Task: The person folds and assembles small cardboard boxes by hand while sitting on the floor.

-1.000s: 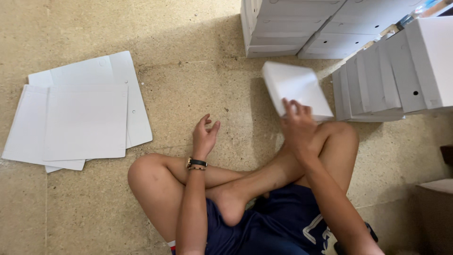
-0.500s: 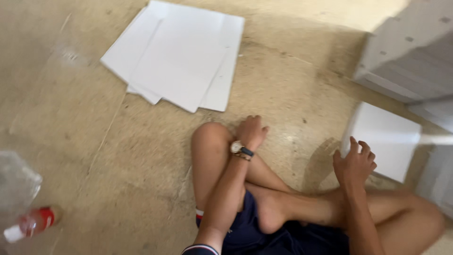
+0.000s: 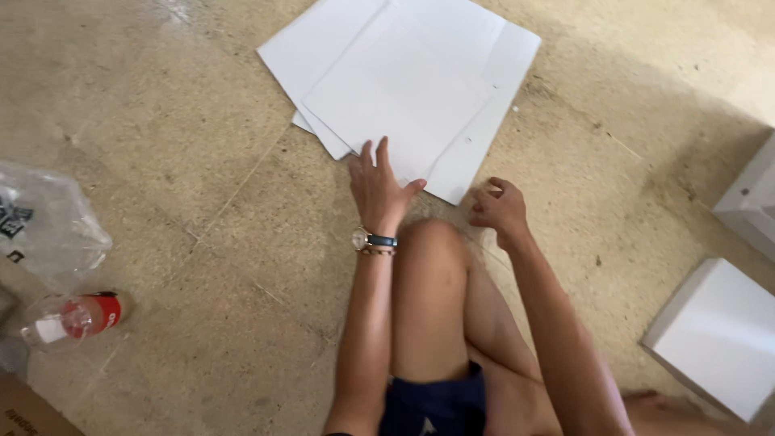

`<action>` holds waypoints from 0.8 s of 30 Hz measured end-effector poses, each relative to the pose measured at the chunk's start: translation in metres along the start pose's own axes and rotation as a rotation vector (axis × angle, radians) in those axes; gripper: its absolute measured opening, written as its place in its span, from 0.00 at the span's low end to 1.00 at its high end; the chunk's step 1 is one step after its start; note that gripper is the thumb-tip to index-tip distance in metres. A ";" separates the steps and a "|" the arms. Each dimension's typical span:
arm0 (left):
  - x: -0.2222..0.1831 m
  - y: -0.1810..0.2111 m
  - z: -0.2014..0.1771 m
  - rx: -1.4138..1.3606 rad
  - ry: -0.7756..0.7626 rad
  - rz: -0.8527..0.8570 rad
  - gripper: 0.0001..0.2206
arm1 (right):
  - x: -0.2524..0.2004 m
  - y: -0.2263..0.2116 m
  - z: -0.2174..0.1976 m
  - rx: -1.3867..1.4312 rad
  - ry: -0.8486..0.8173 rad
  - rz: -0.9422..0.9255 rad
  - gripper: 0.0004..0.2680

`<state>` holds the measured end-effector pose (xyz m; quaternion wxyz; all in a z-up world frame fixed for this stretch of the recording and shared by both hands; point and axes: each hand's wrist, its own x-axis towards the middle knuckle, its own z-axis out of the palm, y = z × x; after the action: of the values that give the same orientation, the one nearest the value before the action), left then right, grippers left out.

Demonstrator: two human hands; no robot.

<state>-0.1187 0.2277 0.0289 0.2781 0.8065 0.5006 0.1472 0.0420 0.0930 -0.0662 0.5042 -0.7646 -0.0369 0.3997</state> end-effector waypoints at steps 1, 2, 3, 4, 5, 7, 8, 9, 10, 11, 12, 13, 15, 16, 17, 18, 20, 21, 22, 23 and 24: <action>0.008 -0.012 -0.003 0.001 0.010 -0.007 0.38 | -0.007 -0.015 0.014 -0.004 -0.011 -0.005 0.26; 0.017 -0.024 -0.005 0.022 -0.050 0.061 0.45 | -0.015 -0.030 0.027 -0.014 -0.002 0.007 0.26; 0.021 -0.036 -0.007 0.042 -0.122 0.125 0.53 | -0.026 -0.041 0.038 -0.027 0.011 0.030 0.26; 0.022 -0.052 0.008 0.042 -0.124 0.114 0.53 | -0.032 -0.045 0.044 -0.034 0.005 0.036 0.26; 0.025 -0.067 0.024 0.124 -0.081 0.250 0.46 | -0.037 -0.050 0.050 -0.082 0.069 0.020 0.25; 0.027 -0.084 0.043 0.201 -0.035 0.385 0.42 | -0.045 -0.058 0.057 -0.135 0.135 -0.001 0.24; 0.027 -0.085 0.046 0.200 0.028 0.438 0.39 | -0.048 -0.060 0.060 -0.150 0.158 -0.011 0.24; 0.023 -0.086 0.049 0.200 0.084 0.490 0.37 | -0.054 -0.059 0.060 -0.166 0.183 -0.012 0.23; 0.023 -0.086 0.051 0.195 0.078 0.487 0.37 | -0.047 -0.050 0.059 -0.171 0.185 -0.007 0.23; 0.024 -0.086 0.053 0.191 0.118 0.496 0.36 | -0.040 -0.041 0.058 -0.217 0.200 -0.041 0.23; 0.025 -0.086 0.054 0.187 0.157 0.504 0.35 | -0.033 -0.033 0.056 -0.263 0.215 -0.075 0.23; 0.026 -0.086 0.054 0.181 0.156 0.508 0.35 | -0.022 -0.022 0.053 -0.264 0.222 -0.076 0.23; 0.026 -0.086 0.056 0.195 0.197 0.517 0.35 | 0.000 0.000 0.046 -0.373 0.255 -0.142 0.23; 0.026 -0.086 0.055 0.186 0.195 0.522 0.35 | -0.004 -0.003 0.049 -0.375 0.265 -0.141 0.23; 0.025 -0.086 0.055 0.194 0.189 0.521 0.36 | -0.008 -0.006 0.052 -0.369 0.268 -0.132 0.22; 0.025 -0.086 0.054 0.202 0.183 0.520 0.36 | -0.011 -0.009 0.056 -0.364 0.271 -0.123 0.21; 0.025 -0.087 0.057 0.194 0.186 0.520 0.36 | -0.012 -0.012 0.050 -0.313 0.295 -0.124 0.21; 0.026 -0.088 0.058 0.195 0.189 0.515 0.36 | -0.012 -0.013 0.049 -0.259 0.308 -0.124 0.21; 0.025 -0.088 0.058 0.194 0.191 0.515 0.36 | -0.016 -0.020 0.050 -0.260 0.309 -0.127 0.21; 0.025 -0.088 0.058 0.198 0.191 0.517 0.36 | -0.021 -0.027 0.053 -0.110 0.296 -0.126 0.19; 0.025 -0.088 0.057 0.203 0.191 0.519 0.35 | -0.025 -0.034 0.055 0.039 0.281 -0.124 0.17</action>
<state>-0.1414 0.2627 -0.0701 0.1007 0.9136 0.3137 0.2381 0.0012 0.1386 -0.0337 0.5429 -0.7993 -0.0051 0.2575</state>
